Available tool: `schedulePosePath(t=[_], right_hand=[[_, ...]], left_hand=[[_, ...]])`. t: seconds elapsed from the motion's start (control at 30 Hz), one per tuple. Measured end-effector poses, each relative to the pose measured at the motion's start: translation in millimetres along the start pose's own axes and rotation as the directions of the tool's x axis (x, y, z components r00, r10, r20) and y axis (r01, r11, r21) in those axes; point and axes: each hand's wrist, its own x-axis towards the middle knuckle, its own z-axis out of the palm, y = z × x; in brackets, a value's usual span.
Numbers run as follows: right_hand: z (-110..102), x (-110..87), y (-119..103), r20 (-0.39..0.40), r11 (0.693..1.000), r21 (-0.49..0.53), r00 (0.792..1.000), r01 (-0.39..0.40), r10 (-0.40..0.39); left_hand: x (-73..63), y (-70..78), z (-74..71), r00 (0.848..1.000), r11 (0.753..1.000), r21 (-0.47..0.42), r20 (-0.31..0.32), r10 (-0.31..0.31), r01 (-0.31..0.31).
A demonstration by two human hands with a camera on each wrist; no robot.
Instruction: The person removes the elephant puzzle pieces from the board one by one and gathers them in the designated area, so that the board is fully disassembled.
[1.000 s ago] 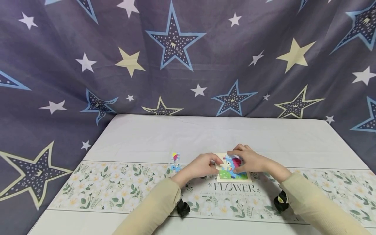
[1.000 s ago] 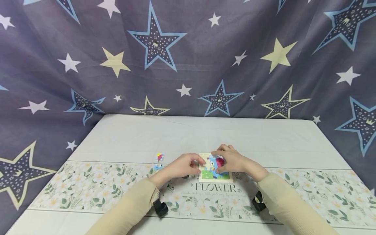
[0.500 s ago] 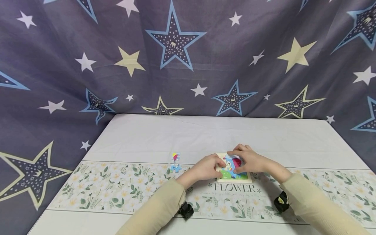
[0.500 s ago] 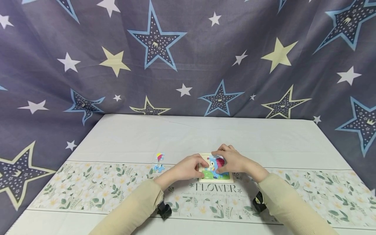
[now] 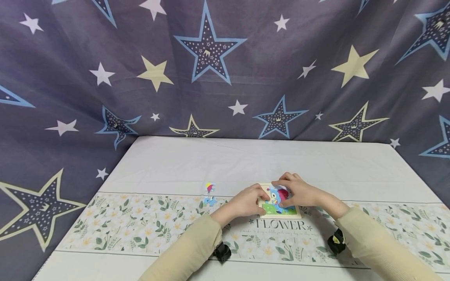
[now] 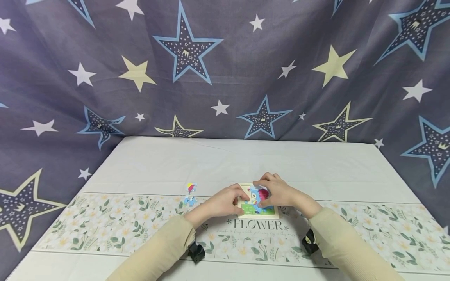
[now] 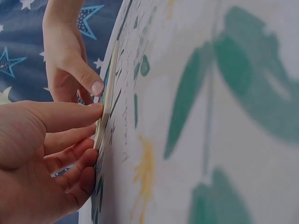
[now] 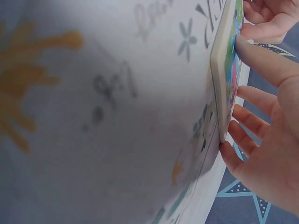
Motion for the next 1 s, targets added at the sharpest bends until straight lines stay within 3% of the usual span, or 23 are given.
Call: schedulePosePath(t=[0.4, 0.7, 0.9, 1.0], right_hand=[[0.7, 0.1, 1.2, -0.012, 1.000, -0.010, 1.000, 0.007, -0.007], [2.2, 0.7, -0.7, -0.036, 0.999, -0.032, 0.999, -0.030, 0.028], [0.3, 1.8, -4.0, -0.015, 0.999, -0.031, 0.999, -0.037, 0.036], [-0.6, 1.9, -4.5, -0.009, 0.999, -0.023, 0.999, -0.042, 0.041]], left_hand=[[1.2, 0.4, -0.7, 1.000, 1.000, 0.030, 0.021, -0.005, 0.005], [4.7, 2.9, -0.9, 0.999, 0.999, 0.040, 0.032, 0.004, -0.005], [8.2, 4.1, -0.4, 1.000, 0.997, 0.082, 0.027, -0.010, 0.008], [10.1, 4.9, -0.5, 1.000, 0.998, 0.058, 0.015, -0.016, 0.015]])
